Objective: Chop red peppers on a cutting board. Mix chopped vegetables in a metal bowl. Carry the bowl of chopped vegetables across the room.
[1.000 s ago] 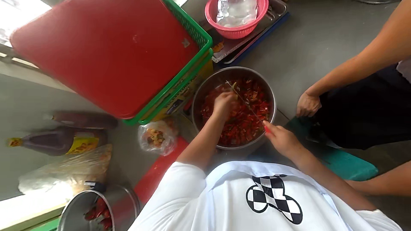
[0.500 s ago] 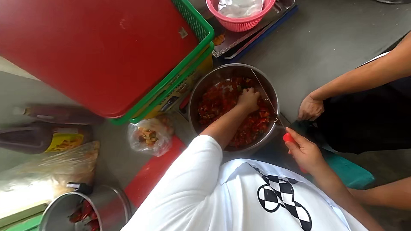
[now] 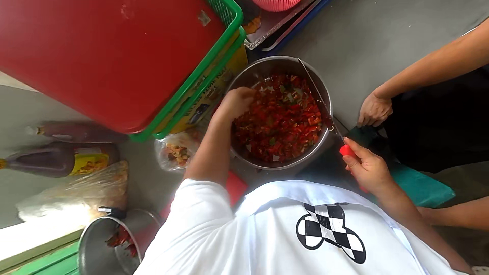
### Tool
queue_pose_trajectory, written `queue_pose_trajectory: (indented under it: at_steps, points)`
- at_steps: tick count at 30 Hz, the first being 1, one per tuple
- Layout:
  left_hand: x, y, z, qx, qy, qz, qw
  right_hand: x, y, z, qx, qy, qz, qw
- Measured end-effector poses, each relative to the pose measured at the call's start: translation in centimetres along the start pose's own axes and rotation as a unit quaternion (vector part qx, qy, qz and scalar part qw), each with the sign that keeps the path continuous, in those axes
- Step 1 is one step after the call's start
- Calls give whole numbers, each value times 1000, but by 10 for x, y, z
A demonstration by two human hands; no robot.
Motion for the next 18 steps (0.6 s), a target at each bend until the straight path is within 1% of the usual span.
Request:
queue_pose_trajectory:
  at_steps: [2, 3, 5, 6, 7, 9, 10, 12, 15, 16, 18]
  points:
    - [11, -14, -5, 54, -90, -31, 994, 0, 1, 1, -5, -1, -1, 1000]
    - [21, -21, -10, 88, -116, -27, 989, 0, 1, 2, -5, -2, 0, 1000]
    - [48, -37, -21, 145, -161, 15, 976, 1, 3, 3, -2, -2, 0, 1000]
    - [62, -45, -25, 157, -187, 44, 969, 1, 4, 2, -1, -1, -1, 1000]
    - [74, -51, -27, 155, -210, 80, 962, 1, 5, 2, 1, -2, 0, 1000]
    - [94, -59, -23, 124, -253, 144, 949, 1, 7, 1, 5, -2, -2, 1000]
    - [101, -60, -18, 105, -264, 159, 945, 1, 8, 0, 5, -2, -4, 1000]
    - [103, -63, -12, 82, -277, 158, 944, 1, 8, -1, 4, -4, -9, 1000]
    - [92, -66, -16, 54, -310, 125, 941, 0, 9, -2, 4, -11, -9, 1000]
    - [89, -67, -20, 54, -313, 119, 941, 0, 9, -2, 3, -12, -10, 1000]
    - [92, -72, -28, 87, -302, 102, 944, 0, 9, -2, 3, -13, -11, 1000]
Point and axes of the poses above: each hand's wrist, its own y-axis away from the middle knuckle, its own x-axis out of the palm, z = x × y, the point moved 2 cm from there along -y, towards the middle knuckle, and after that the axes turned 12 degrees about x, right-handed, at the moved point
